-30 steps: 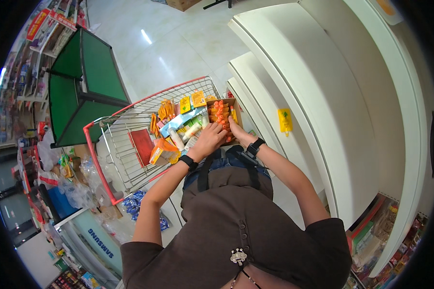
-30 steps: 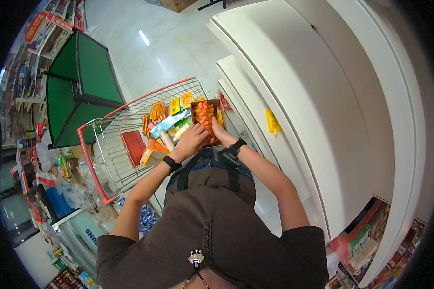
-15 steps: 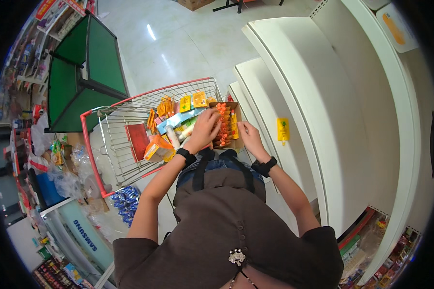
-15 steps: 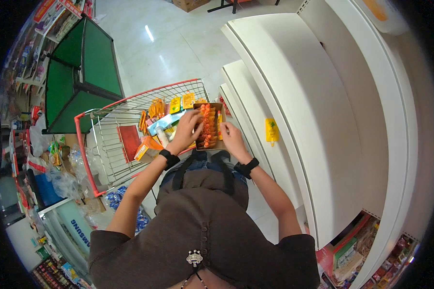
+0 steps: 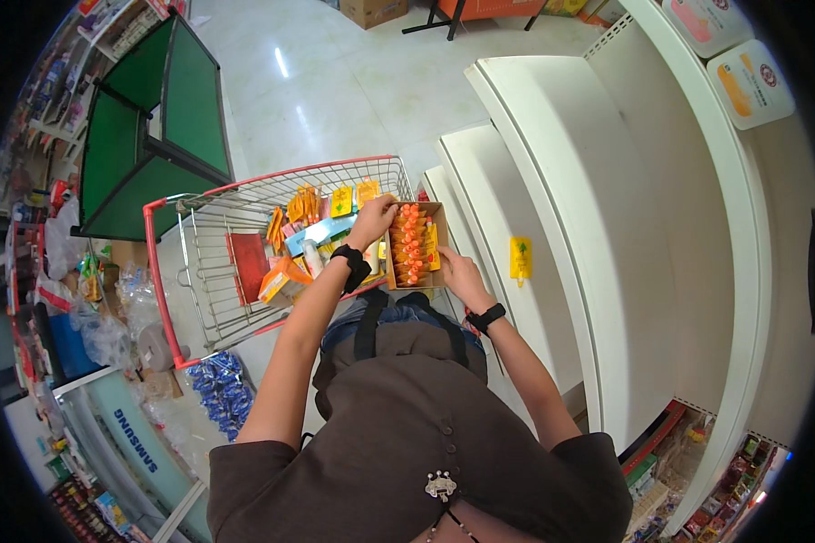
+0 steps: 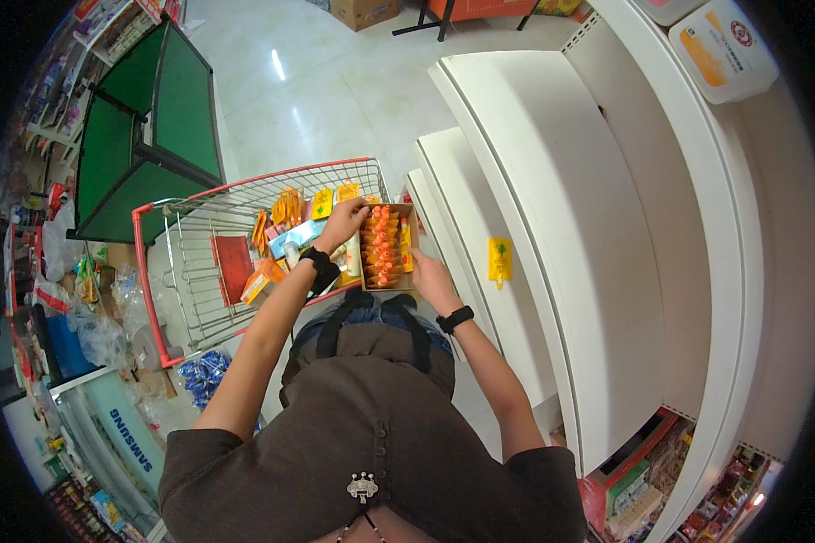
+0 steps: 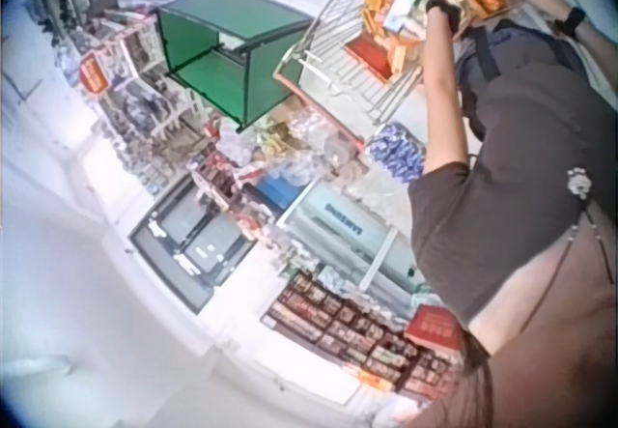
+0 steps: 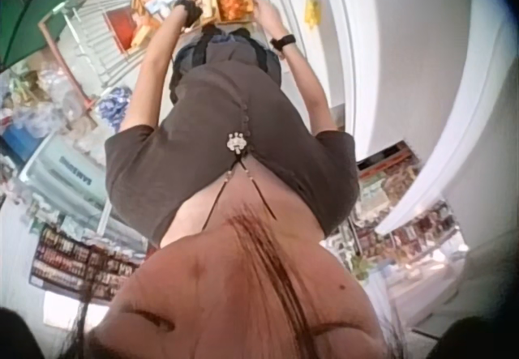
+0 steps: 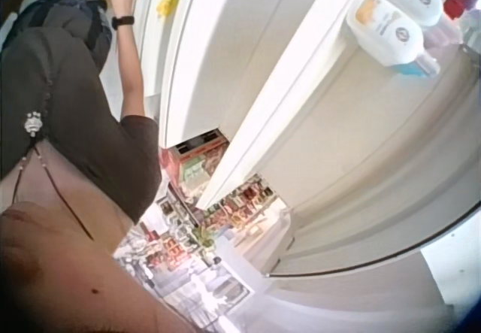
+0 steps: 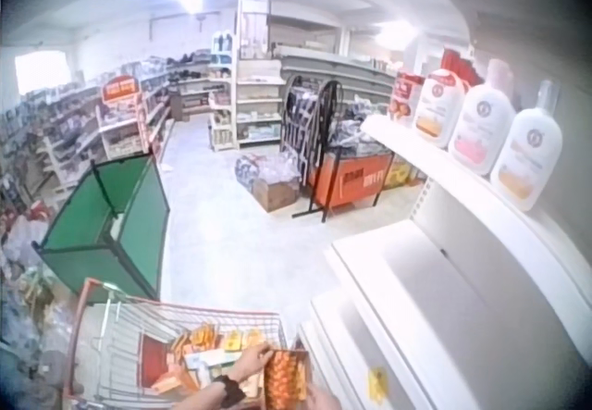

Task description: The person is seen picking up a product from a grocery cart and placing it on a supermarket shelf.

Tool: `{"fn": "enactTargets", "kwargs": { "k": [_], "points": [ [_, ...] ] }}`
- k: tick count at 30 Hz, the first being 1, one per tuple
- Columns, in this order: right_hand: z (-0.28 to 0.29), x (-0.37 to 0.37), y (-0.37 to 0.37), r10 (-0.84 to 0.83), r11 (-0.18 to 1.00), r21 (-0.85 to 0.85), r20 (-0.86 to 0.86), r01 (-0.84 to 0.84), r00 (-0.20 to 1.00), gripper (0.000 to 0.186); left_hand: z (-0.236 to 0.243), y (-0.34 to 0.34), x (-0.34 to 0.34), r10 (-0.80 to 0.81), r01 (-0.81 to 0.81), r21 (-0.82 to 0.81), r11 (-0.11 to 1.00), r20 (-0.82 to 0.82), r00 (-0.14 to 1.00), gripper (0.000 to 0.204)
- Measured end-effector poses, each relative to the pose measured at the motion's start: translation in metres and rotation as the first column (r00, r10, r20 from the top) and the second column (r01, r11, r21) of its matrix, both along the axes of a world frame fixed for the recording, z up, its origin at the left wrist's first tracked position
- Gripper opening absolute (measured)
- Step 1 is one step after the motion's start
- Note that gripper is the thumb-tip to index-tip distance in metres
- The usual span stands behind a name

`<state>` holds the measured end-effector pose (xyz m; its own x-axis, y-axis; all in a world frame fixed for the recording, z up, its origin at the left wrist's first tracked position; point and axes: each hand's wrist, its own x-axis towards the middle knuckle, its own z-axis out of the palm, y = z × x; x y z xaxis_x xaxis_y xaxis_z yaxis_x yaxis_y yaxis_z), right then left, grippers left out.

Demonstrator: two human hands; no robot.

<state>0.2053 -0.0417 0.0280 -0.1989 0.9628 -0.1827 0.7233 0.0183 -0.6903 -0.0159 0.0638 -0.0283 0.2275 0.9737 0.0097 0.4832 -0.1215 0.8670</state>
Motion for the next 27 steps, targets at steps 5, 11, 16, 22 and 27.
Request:
{"fn": "enactTargets", "kwargs": {
  "k": [5, 11, 16, 22, 27],
  "points": [
    [-0.003, 0.006, 0.008, -0.009, 0.997, 0.074, 0.155, -0.003, 0.988, 0.028, 0.015, -0.015, -0.006, 0.015, -0.018, -0.024, 1.000, -0.125, 0.992, 0.020],
    [0.008, 0.012, 0.026, 0.037, 0.994, 0.097, 0.203, -0.058, 0.978, 0.029, 0.023, -0.046, -0.014, 0.049, -0.049, 0.006, 0.999, -0.148, 0.988, 0.015],
    [-0.005, 0.008, 0.041, 0.076, 0.964, 0.235, 0.218, -0.128, 0.973, 0.026, 0.018, -0.054, -0.032, 0.031, -0.024, 0.032, 0.999, -0.224, 0.974, 0.019],
    [0.004, -0.013, 0.044, 0.038, 0.981, 0.178, 0.196, -0.074, 0.980, 0.025, 0.001, -0.053, -0.046, 0.031, -0.055, -0.137, 0.989, -0.169, 0.985, 0.023],
    [-0.006, -0.010, 0.040, -0.027, 0.978, 0.209, 0.125, 0.001, 0.992, 0.025, 0.012, -0.052, -0.038, 0.026, -0.033, -0.088, 0.996, -0.088, 0.996, 0.021]
  ]
}}
